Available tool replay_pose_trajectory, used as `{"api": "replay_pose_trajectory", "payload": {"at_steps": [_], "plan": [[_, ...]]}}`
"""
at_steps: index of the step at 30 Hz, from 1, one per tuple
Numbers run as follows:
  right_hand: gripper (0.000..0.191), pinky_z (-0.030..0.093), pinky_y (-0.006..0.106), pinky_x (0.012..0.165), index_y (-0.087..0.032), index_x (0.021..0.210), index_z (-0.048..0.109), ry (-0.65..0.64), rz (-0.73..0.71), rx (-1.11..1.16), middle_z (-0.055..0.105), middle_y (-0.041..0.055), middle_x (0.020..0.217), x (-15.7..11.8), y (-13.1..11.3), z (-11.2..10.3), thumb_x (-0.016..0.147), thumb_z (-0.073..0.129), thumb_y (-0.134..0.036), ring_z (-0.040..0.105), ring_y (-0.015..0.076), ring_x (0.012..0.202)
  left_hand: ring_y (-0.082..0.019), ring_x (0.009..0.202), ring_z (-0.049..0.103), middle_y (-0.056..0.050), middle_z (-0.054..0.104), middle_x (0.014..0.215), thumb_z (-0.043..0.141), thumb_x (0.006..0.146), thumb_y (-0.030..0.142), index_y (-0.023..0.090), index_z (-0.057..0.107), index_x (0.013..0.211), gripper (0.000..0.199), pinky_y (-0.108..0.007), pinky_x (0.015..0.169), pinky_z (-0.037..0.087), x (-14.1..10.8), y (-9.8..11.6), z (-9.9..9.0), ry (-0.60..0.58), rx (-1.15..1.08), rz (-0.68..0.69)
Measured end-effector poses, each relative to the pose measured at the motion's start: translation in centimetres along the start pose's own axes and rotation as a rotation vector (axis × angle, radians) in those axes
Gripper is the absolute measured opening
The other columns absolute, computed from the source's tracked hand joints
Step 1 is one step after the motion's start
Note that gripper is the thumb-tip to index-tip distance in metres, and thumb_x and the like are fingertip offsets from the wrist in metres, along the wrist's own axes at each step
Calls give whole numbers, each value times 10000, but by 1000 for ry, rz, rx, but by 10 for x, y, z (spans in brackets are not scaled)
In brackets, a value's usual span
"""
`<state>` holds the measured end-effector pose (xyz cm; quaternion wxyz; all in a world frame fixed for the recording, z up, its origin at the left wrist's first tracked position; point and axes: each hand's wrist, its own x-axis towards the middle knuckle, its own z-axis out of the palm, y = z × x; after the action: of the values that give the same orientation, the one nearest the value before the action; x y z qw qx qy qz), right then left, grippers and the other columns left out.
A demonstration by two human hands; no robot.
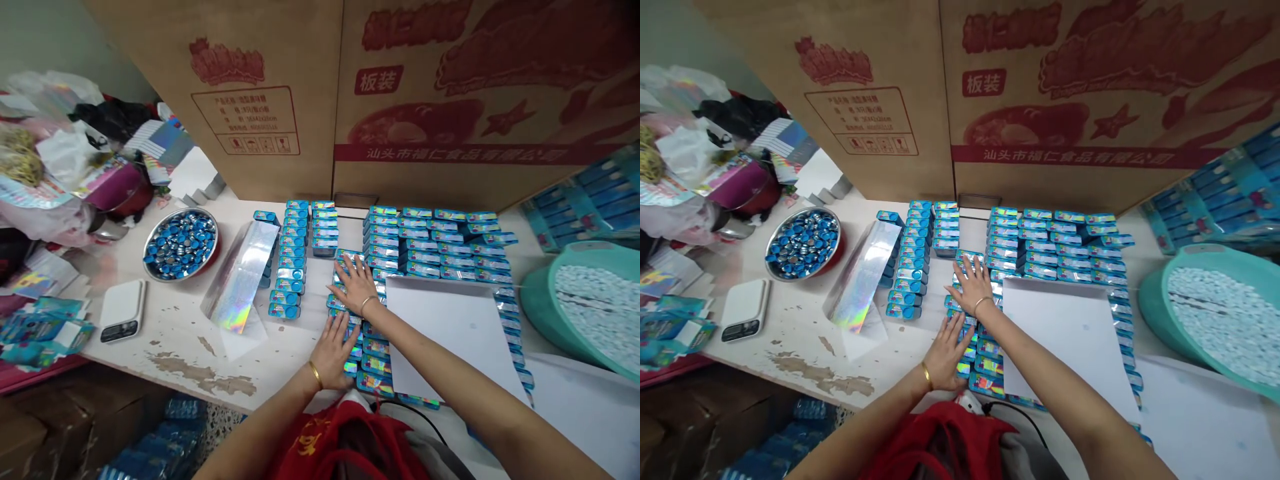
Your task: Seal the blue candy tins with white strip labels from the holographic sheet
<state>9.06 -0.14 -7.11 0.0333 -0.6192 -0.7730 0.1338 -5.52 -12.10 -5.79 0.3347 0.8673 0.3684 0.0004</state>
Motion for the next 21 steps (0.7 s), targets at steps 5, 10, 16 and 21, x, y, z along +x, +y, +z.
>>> {"api": "replay_pose_trajectory", "payload": {"at_steps": [5, 10, 16, 21], "plan": [[663, 89, 547, 1134, -205, 1500, 235, 98, -44, 24, 127, 92, 1581, 43, 9, -21, 940, 307, -554, 35, 300, 1449, -316, 1451, 124, -139, 159, 1566, 552, 776, 564, 213, 107, 1513, 929, -563, 1168, 86, 10, -19, -34, 255, -307, -76], [588, 67, 546, 1137, -203, 1494, 252, 160, -41, 39, 83, 76, 1588, 154, 12, -40, 968, 266, -466, -15, 278, 1453, -263, 1394, 292, -159, 328, 1479, 394, 911, 434, 170, 306, 1435, 593, -478, 1147, 254, 105, -83, -84, 765, -548, -463], [619, 71, 542, 1134, -236, 1479, 293, 81, -120, 72, 173, 83, 1573, 228, 11, -19, 946, 271, -552, 66, 287, 1448, -267, 1303, 409, -186, 372, 1369, 460, 891, 403, 155, 289, 1425, 613, -449, 1099, 344, 172, -131, -100, 1011, -529, -556], [624, 140, 506, 1126, -249, 1458, 339, 91, -186, 106, 220, 78, 1561, 225, 27, -15, 930, 302, -580, 115, 284, 1438, -302, 1368, 344, -173, 184, 1533, 549, 842, 451, 213, 71, 1500, 847, -448, 1069, 388, 181, -136, -83, 871, -693, -511]]}}
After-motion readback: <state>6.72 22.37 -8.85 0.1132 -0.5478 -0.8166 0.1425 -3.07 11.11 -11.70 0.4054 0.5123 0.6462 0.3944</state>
